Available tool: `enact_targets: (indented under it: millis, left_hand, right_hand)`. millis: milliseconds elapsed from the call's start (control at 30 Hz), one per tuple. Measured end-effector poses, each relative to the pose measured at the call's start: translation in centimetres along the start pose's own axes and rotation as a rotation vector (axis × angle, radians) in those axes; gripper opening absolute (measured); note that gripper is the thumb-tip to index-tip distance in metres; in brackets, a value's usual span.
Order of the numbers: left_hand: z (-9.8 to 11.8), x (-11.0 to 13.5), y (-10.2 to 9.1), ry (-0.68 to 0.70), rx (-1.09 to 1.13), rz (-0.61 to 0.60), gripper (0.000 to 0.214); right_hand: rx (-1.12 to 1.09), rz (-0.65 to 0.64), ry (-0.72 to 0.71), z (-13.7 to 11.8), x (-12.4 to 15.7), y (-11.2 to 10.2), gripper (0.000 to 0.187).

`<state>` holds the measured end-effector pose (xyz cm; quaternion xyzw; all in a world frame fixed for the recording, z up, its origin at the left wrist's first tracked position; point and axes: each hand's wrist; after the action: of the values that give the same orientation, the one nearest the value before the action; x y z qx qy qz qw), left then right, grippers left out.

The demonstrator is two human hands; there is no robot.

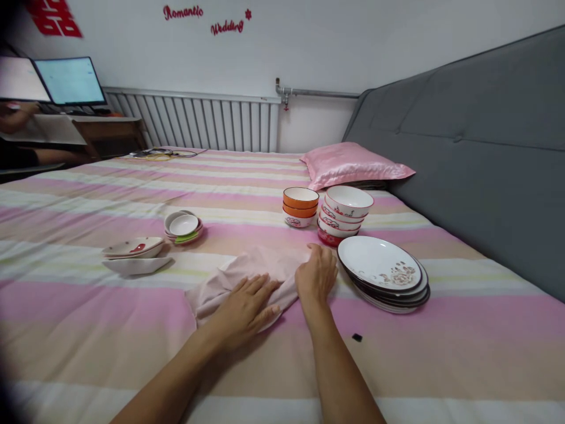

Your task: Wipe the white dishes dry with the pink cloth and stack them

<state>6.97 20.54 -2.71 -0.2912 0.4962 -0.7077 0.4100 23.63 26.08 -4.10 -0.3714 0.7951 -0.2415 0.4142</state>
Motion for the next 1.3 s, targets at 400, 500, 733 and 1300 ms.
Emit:
enact_targets:
  millis: [400, 500, 733, 1300]
  left_hand:
    - [-4.9, 0.3, -4.2, -0.553, -0.281, 0.301, 0.037]
    - [-6.7, 0.7, -4.9, -0.688, -0.19, 0.155, 0.037]
    - [-8.4, 1.1, -5.3, -0.72, -0.112, 0.051, 0.029]
    - [-8.3, 1.9, -7.0, -0.691, -0.081, 0.147, 0.023]
  right_hand:
    - [-0.591, -0.606, -0.364, -2.4, 1.0, -0.3, 0.014]
    - [-0.697, -0.903, -0.377, -2.9, 1.3, -1.6, 0.014]
    - [-0.521, -1.259, -0.489, -3.5, 3.1, -1.6, 0.037]
    - [-0.754, -1.595, -0.344, -3.1, 1.9, -2.9, 0.025]
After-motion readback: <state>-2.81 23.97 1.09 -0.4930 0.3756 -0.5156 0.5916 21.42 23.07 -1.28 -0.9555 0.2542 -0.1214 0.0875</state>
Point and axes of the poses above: each hand's wrist, its own x-axis away from the middle knuckle, its own y-axis out of the palm, z = x × y, and after that the axes turned 2 degrees about -y, right-handed
